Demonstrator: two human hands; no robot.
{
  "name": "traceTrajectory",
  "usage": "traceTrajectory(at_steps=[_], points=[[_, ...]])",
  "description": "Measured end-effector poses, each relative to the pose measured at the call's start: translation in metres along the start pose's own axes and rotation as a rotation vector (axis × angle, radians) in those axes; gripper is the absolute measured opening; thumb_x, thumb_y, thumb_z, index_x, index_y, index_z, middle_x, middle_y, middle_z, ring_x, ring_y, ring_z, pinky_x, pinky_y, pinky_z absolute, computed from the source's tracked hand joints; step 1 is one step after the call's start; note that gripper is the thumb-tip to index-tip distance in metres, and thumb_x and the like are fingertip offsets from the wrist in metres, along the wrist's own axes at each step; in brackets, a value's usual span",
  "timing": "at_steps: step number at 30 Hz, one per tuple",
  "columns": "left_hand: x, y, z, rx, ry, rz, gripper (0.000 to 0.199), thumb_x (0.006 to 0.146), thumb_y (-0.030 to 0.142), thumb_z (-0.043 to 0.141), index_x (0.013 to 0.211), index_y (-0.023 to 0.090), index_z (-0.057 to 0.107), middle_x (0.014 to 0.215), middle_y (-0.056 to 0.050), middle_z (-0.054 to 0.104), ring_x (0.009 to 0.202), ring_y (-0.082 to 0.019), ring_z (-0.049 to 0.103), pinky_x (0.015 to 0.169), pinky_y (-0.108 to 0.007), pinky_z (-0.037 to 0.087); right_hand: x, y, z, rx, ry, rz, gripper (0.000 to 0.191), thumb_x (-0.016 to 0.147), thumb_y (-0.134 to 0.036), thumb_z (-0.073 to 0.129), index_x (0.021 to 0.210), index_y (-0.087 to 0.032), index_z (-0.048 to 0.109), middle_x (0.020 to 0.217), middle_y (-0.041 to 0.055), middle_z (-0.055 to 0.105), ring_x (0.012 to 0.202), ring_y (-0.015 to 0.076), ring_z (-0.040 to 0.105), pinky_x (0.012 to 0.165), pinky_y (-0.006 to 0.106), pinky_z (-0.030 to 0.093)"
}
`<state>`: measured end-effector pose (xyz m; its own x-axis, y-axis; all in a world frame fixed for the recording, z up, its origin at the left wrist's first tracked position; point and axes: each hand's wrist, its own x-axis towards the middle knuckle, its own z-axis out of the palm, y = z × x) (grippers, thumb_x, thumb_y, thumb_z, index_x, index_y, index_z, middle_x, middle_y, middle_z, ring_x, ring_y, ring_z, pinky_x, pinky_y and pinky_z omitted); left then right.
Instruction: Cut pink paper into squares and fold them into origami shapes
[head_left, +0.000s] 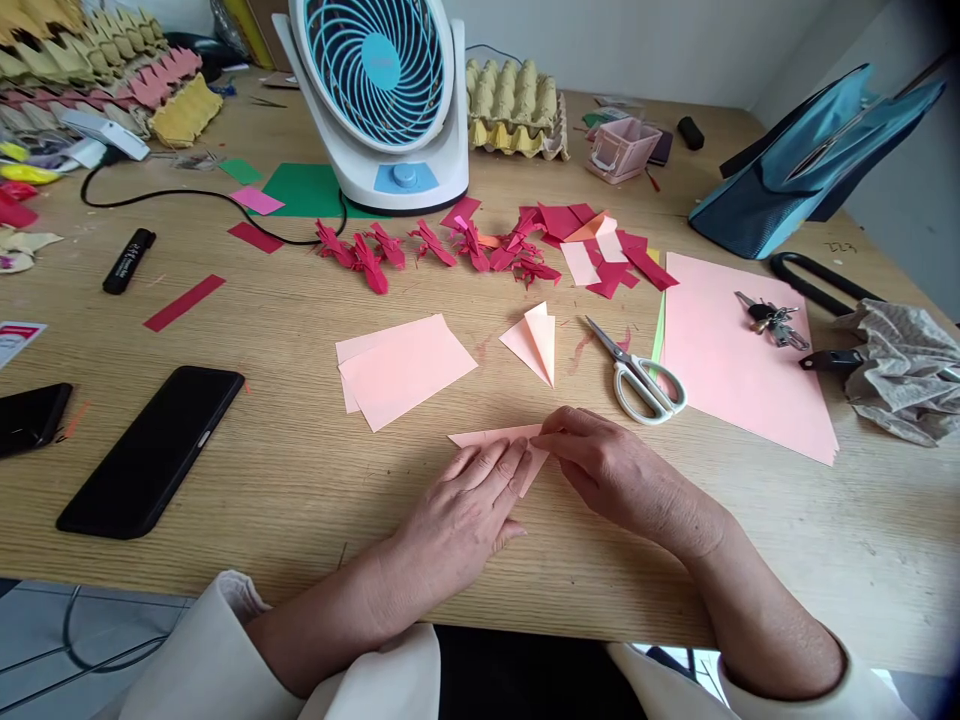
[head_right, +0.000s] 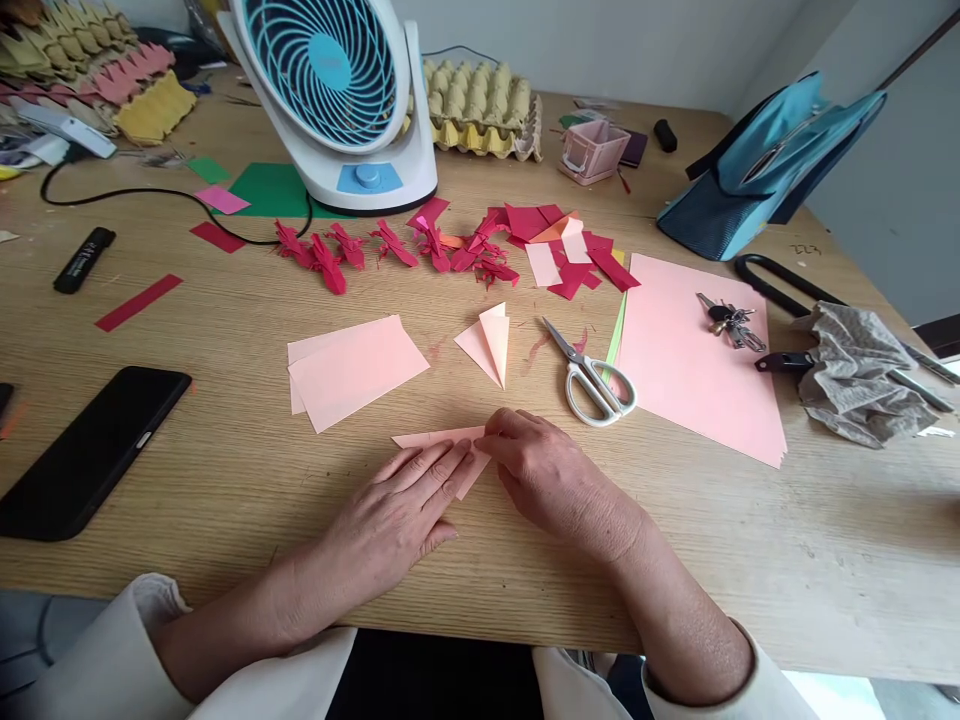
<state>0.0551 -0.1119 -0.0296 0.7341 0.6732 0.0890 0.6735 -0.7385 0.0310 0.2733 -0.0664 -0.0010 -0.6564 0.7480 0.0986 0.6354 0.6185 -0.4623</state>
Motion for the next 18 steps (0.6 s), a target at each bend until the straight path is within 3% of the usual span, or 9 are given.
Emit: traceTrajectory(at_steps=[4,9,18], points=[[-0.002,0.004,0.003,-0.062,-0.017,-0.055,0.075,0.090,0.051,0.053,0.150,0.014,0.027,0.153,-0.013,0.037,0.142,-0.027,0.031,0.115,-0.041,0.026,-0.005,-0.005,0.001,-0.210,-0.004,0.107,0.035,0.085,-0.001,0.045,0.106,-0.018,0.067,0.106,0.0126,0.061,0.093,0.0233,0.059,0.077,0.036,0.052],[-0.010,0.004,0.008,-0.081,-0.015,-0.055,0.080,0.089,0.061,0.045,0.149,0.011,0.027,0.156,-0.015,0.030,0.146,-0.027,0.023,0.116,-0.042,0.023,-0.010,-0.018,0.004,-0.487,-0.041,0.231,0.038,0.081,0.000,0.047,0.114,-0.013,0.062,0.108,0.0167,0.062,0.088,0.0283,0.058,0.064,0.038,0.049],[-0.020,-0.006,0.000,-0.052,-0.010,-0.106,0.073,0.092,0.057,0.043,0.147,0.011,0.033,0.154,-0.018,0.033,0.145,-0.030,0.026,0.114,-0.049,0.028,-0.007,-0.019,0.005,-0.498,-0.026,0.269,0.021,0.083,-0.002,0.049,0.092,-0.016,0.062,0.098,0.0145,0.061,0.082,0.0256,0.056,0.061,0.035,0.043]])
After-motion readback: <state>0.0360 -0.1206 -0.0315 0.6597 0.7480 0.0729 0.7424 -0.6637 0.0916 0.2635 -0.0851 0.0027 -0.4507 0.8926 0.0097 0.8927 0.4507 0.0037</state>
